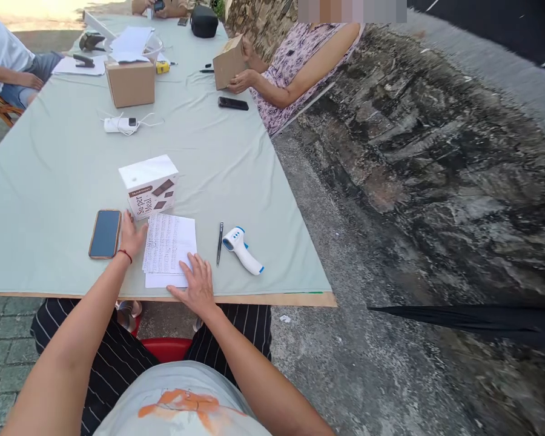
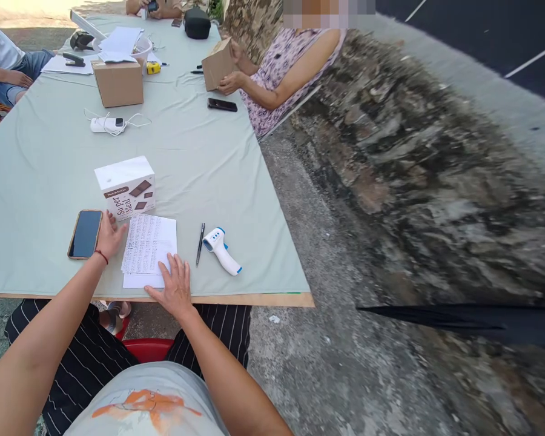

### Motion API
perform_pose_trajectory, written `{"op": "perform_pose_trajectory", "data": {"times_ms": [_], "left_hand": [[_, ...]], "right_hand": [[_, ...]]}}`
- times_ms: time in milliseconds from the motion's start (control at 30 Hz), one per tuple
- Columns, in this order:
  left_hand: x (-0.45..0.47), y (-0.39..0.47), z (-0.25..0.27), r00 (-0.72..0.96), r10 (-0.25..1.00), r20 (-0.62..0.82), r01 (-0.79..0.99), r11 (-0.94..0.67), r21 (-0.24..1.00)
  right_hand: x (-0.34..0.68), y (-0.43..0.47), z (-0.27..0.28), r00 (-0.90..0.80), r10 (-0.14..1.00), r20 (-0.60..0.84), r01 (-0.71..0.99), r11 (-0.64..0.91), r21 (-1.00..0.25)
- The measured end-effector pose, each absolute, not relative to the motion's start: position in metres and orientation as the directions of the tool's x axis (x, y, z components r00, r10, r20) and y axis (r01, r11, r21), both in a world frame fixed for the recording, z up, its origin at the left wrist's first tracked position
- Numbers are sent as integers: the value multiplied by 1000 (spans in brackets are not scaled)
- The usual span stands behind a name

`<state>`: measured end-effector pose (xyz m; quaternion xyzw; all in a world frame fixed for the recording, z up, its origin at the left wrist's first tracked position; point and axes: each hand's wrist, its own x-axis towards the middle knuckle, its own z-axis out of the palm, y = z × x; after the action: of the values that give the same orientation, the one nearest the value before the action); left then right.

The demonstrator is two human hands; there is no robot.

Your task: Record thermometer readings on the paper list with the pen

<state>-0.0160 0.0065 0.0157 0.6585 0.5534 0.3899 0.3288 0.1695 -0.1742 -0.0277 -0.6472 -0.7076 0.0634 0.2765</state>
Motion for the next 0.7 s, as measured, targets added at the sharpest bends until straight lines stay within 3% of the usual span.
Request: {"op": "perform_pose_trajectory", "data": {"times_ms": [167,300,433,700], "left_hand": [[-26,-86,12,403,897,182,757,-438,484],[-25,-117,17,419,888,189,842,-457,286],[-23,-114,19,429,883,194,848,-467,250],[-23,-114,19,403,893,199,839,-448,308]], "right_hand": [[169,-174,-26,6,937,349,882,160,-444],[169,-174,-26,13,930,368,877,166,-450],[167,-173,-26,31,928,371,866,161,-474],[169,-174,-24,24,943,333,857,152,-493]]}}
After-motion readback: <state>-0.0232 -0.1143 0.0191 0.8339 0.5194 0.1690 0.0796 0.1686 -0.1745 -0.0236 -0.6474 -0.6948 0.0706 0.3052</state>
